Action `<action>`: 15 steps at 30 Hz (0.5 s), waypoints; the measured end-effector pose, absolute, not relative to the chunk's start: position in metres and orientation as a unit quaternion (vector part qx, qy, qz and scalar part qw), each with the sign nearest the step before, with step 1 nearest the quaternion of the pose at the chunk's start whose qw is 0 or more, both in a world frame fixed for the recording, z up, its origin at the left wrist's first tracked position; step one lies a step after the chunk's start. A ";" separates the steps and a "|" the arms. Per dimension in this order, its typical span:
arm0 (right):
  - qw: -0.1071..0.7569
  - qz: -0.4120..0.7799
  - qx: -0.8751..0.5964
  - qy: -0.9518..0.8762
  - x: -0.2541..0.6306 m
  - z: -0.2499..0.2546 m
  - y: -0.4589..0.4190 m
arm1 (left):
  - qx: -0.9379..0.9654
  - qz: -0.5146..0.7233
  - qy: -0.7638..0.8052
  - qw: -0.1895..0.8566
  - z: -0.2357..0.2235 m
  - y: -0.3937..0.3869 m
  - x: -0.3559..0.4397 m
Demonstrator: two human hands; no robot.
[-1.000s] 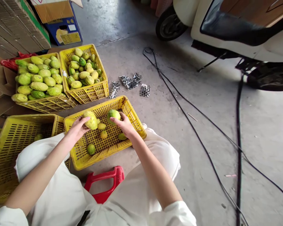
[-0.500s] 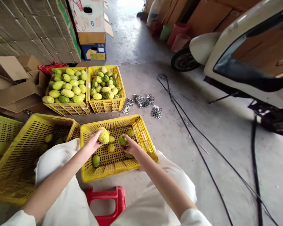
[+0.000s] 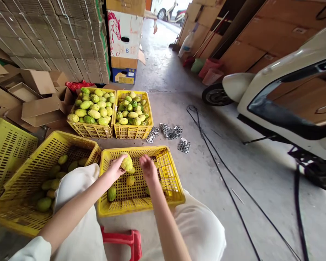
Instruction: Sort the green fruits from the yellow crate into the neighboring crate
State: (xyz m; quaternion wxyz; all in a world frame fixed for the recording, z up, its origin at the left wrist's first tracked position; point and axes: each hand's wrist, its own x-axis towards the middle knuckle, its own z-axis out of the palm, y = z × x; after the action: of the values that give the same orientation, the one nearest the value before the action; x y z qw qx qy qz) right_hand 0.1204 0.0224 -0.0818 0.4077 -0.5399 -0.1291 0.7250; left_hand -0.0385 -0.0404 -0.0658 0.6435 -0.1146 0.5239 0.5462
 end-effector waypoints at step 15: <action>0.250 0.711 -0.648 -0.112 0.176 -0.133 -0.144 | -0.126 0.783 0.507 0.337 0.064 -0.230 -0.158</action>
State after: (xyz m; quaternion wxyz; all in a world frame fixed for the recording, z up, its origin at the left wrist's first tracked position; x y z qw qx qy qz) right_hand 0.1755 -0.1443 -0.1333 0.2503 -0.6479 -0.1120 0.7106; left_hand -0.1576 -0.2301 0.0638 0.3368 -0.1259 0.5073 0.7832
